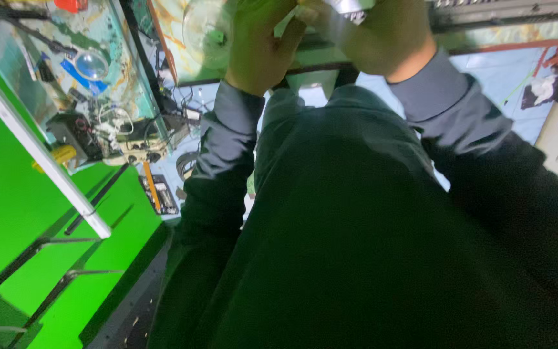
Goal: The person works on a circuit board placed on a cluttered workbench. They use pliers to strip the insulation from wires and then connect the wires to components on the board. The person also uses a screwdriver to tighten screws on the board and handles various small electronic parts during the process.
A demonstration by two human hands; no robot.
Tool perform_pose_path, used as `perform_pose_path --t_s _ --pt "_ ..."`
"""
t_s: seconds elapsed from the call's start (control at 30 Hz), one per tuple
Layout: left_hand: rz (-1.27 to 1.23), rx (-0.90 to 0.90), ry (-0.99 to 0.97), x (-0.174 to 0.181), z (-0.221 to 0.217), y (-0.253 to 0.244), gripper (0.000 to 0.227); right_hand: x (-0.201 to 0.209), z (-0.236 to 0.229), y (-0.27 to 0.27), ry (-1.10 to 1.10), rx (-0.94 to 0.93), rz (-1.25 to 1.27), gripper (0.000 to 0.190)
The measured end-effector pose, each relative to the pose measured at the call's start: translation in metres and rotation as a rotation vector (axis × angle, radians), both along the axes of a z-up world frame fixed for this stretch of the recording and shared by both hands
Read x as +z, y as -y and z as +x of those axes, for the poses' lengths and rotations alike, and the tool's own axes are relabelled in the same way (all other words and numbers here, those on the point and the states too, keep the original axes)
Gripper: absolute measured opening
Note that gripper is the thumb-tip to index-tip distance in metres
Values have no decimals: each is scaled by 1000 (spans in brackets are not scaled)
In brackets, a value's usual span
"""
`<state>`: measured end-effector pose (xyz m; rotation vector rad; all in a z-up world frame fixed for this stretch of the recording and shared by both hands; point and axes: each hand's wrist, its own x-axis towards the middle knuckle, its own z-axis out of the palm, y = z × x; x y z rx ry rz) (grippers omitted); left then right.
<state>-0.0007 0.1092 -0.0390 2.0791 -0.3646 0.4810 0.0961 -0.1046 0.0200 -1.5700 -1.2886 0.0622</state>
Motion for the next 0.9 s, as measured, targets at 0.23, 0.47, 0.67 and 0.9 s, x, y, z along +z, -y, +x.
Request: perform_pose_path --t_s 0.23,0.47,0.67,0.9 --pt "-82 -13 -176 17 -4 2 22 9 5 2 13 45 -80 8" --pt "2 -70 -201 18 -8 -9 23 14 -1 4 -19 45 -59 9" --pt "-9 -58 -183 20 -9 -7 26 10 7 3 41 89 -86 13" --pt "41 104 -99 15 -12 7 28 10 10 9 78 110 -145 15"
